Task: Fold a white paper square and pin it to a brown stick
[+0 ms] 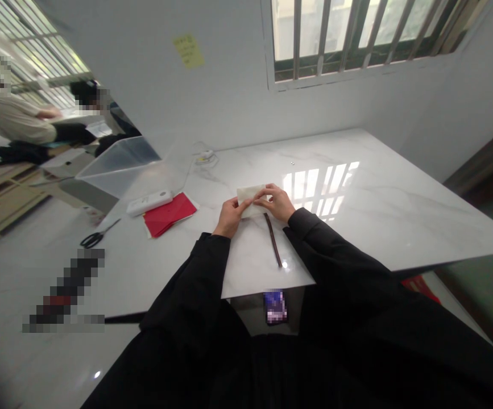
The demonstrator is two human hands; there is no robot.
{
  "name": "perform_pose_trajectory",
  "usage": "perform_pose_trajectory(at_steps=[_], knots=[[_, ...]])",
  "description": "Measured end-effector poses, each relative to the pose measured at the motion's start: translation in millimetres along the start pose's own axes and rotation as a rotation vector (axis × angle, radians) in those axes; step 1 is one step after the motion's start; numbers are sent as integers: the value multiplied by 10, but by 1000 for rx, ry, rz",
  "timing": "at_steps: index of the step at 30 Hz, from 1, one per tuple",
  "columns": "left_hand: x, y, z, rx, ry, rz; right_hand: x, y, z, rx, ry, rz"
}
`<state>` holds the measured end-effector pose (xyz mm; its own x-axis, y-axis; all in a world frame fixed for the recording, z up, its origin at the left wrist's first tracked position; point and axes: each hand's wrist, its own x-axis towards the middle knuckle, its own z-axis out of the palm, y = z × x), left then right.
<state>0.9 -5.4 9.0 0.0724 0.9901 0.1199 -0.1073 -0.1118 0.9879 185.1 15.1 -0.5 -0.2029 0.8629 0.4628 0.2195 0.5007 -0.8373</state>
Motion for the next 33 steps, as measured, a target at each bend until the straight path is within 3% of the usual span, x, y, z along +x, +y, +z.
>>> perform_pose_trajectory(at_steps=[11,19,25,33], knots=[[27,-38,-20,-85,-57,-5,-13,-73,34,84,-8,88],[11,-22,-9,-98,-42,6,-64,-114,119,117,113,88],[12,-10,-7,-87,-24,0,-72,-151,125,297,83,145],[-3,0,-14,-51,-10,-1,-49,-105,127,274,69,118]])
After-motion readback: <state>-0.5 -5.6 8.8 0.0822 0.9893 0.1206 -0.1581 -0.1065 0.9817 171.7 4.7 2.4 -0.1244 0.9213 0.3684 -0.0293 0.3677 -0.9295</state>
